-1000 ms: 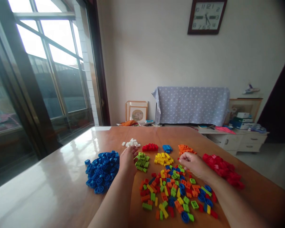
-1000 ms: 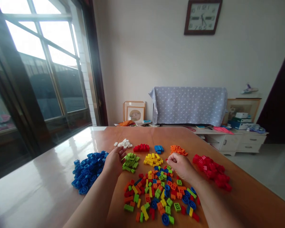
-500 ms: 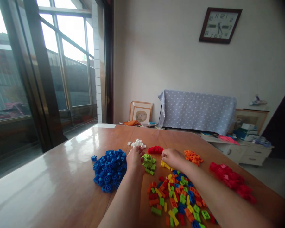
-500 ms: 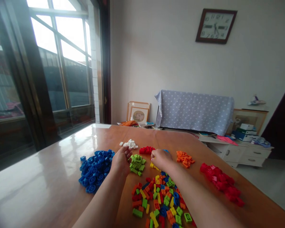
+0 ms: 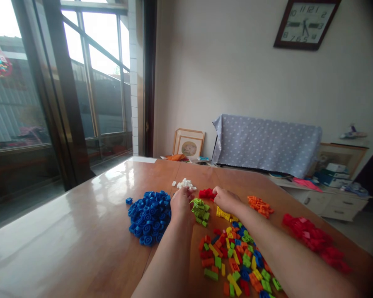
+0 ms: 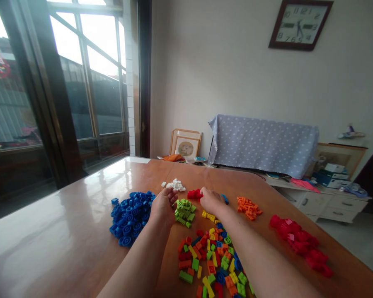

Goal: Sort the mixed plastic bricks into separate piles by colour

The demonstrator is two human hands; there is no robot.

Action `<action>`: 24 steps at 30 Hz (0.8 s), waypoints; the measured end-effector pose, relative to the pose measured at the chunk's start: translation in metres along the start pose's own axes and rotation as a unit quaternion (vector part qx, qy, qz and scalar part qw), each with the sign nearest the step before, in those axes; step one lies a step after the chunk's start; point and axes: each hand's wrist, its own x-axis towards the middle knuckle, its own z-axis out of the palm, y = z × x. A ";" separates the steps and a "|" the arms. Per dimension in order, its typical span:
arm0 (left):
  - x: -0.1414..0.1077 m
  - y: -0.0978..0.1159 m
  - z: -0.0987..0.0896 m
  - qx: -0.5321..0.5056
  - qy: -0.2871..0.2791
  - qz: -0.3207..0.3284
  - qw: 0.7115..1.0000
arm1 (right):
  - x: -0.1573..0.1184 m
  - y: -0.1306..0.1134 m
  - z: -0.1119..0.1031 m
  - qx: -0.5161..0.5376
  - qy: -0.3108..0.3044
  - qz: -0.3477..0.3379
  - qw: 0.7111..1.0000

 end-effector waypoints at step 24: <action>-0.021 -0.009 0.010 0.176 -0.128 0.041 0.975 | -0.070 0.070 -0.019 0.193 0.030 -0.034 0.980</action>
